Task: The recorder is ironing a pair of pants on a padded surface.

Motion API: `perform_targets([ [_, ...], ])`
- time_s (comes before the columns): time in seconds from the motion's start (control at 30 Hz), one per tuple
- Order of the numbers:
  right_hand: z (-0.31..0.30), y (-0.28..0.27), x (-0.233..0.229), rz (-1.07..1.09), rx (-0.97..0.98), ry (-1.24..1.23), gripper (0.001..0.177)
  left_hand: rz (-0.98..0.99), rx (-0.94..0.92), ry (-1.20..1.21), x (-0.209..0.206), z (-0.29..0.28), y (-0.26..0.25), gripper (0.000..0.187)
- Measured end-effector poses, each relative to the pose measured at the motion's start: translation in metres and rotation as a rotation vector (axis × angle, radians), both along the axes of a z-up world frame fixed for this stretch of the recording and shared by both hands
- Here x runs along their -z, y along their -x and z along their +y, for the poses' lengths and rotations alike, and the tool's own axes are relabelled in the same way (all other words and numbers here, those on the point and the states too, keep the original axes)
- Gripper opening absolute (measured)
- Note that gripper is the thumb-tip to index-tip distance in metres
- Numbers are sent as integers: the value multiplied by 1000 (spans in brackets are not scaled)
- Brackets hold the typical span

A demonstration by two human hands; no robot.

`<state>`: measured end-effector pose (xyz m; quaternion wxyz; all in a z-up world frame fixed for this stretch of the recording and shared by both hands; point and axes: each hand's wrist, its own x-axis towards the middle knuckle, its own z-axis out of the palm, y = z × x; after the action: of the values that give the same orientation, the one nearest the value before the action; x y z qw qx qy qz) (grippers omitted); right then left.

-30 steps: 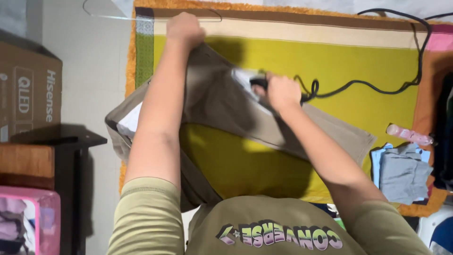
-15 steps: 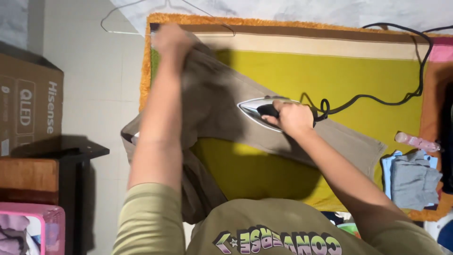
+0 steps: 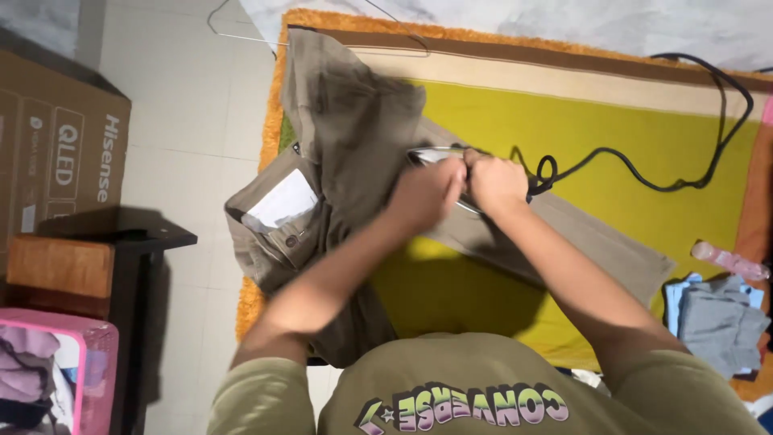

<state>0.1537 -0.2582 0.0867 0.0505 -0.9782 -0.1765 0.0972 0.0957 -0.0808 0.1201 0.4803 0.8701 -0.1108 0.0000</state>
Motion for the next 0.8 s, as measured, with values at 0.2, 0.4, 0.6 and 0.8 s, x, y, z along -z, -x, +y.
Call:
perform_targets([
  [0.2,45,-46,-26,-65,86,0,50,77,-379,-157,126,31,39,64],
  [0.4,30,-26,-30,-28,-78,4,56,118,-628,79,112,81,28,51],
  [0.6,38,-40,-31,35,-104,50,53,449,-742,290,93,-3,119,34],
  [0.8,-107,43,-44,7,-149,41,55,-24,-1080,1395,217,-36,135,20],
])
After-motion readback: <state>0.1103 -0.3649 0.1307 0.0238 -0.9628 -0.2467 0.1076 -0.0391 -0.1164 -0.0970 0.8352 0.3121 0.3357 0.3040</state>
